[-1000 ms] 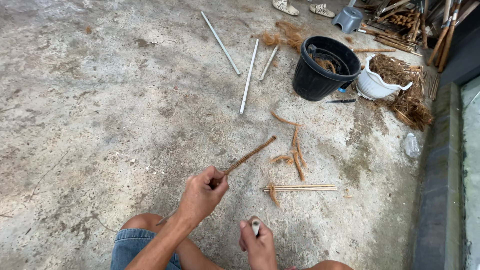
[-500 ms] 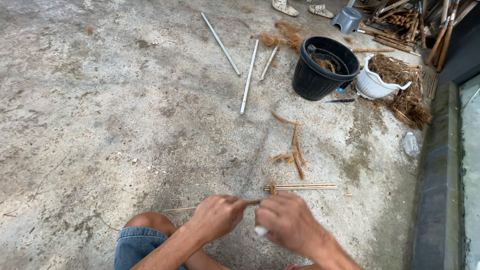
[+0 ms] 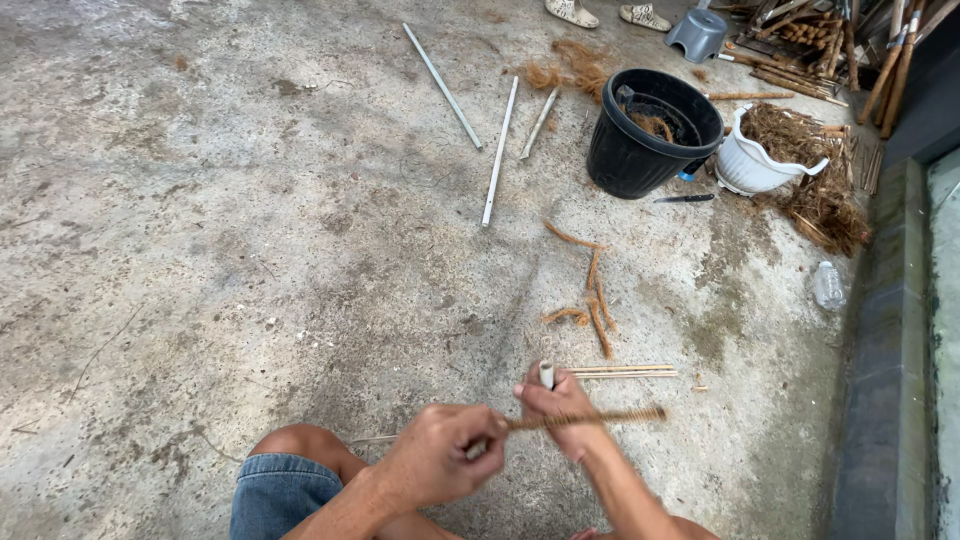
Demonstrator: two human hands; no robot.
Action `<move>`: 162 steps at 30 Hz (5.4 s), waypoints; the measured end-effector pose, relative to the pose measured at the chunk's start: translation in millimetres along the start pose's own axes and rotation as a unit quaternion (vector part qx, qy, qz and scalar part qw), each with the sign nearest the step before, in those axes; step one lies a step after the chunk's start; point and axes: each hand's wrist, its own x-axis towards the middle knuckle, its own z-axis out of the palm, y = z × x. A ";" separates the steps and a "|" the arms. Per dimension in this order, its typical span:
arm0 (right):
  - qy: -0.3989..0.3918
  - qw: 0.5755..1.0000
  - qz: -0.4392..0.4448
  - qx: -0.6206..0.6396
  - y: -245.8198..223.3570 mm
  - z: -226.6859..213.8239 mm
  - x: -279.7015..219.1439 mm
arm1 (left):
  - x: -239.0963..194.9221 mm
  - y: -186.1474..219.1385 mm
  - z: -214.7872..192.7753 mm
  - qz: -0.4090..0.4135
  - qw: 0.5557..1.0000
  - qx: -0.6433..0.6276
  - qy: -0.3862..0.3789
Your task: The person sits on a concrete floor and wraps a brown rope tightly around a thin wooden stick. They use a small white cylindrical tool to assist in winding the rope. The person continues this repetitive wrapping motion until the stick is fully covered.
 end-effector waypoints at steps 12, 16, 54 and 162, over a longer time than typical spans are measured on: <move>0.107 0.944 -0.169 -0.262 74.6 62.0 -84.3 | 10.6 -43.8 -8.2 -0.234 0.963 0.077 0.105; 0.004 0.698 -0.443 -0.562 22.7 62.2 -91.0 | -0.4 -60.9 12.0 -0.141 0.962 0.233 0.022; 0.051 0.990 -0.131 0.022 -15.8 33.1 -19.8 | 15.6 -23.0 52.2 -0.335 0.873 -0.261 0.240; 0.162 0.948 -0.142 0.234 -19.9 -178.5 -51.0 | 101.4 -126.5 154.0 -0.309 0.950 -0.021 0.028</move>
